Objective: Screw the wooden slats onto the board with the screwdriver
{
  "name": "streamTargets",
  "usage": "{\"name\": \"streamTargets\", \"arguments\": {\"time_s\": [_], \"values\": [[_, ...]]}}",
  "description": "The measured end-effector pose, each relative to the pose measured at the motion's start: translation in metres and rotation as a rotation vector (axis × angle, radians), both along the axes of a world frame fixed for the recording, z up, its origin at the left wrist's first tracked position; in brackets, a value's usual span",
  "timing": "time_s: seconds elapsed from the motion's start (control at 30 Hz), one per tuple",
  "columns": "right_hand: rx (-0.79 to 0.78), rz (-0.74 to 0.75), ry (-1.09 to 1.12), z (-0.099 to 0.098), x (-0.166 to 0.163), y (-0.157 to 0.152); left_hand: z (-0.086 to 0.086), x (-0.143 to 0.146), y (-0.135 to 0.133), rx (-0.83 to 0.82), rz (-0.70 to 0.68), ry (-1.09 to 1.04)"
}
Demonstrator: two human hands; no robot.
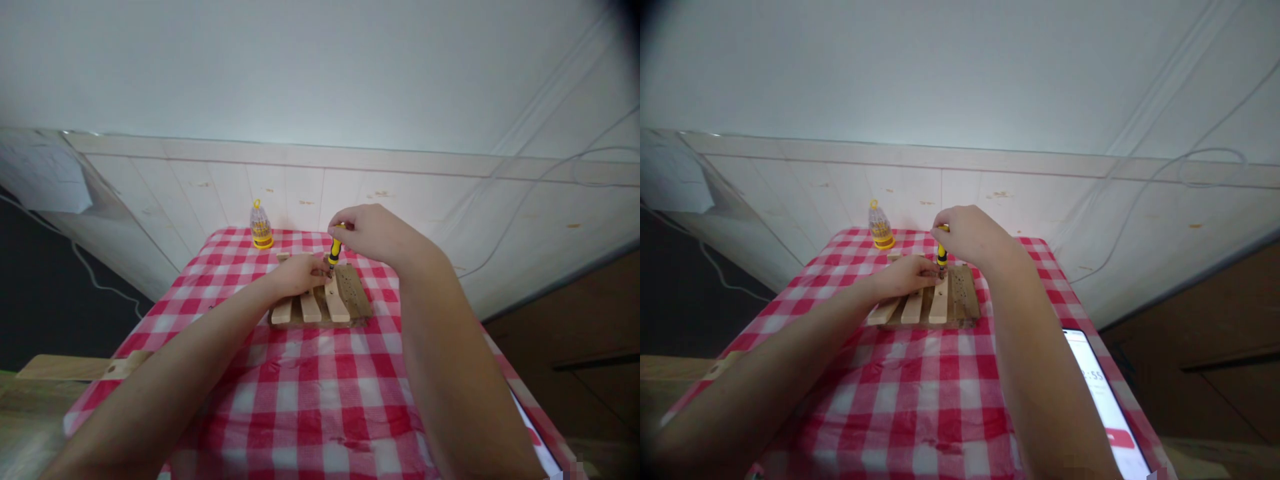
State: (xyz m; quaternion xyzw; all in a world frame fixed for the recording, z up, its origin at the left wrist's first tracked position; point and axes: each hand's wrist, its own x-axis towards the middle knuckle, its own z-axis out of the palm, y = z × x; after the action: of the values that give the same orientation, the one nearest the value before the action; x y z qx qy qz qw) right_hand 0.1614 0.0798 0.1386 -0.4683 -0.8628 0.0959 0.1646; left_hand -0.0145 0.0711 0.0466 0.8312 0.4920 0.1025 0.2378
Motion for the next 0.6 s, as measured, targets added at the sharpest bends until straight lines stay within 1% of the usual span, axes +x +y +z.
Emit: {"name": "streamTargets", "arguments": {"time_s": [0.17,0.37,0.6], "values": [[-0.018,0.060,0.053,-0.0013,-0.0016,-0.0003,-0.0003,0.0030,-0.0016,0.004,0.065,0.020],[-0.018,0.038,0.045,-0.0020,0.0018,0.0012,0.0002,0.0032,-0.0011,0.041,0.036,0.014],[-0.021,0.038,0.037,-0.0007,-0.0006,-0.0017,0.0001,0.0030,-0.0008,0.027,0.066,0.040]]}}
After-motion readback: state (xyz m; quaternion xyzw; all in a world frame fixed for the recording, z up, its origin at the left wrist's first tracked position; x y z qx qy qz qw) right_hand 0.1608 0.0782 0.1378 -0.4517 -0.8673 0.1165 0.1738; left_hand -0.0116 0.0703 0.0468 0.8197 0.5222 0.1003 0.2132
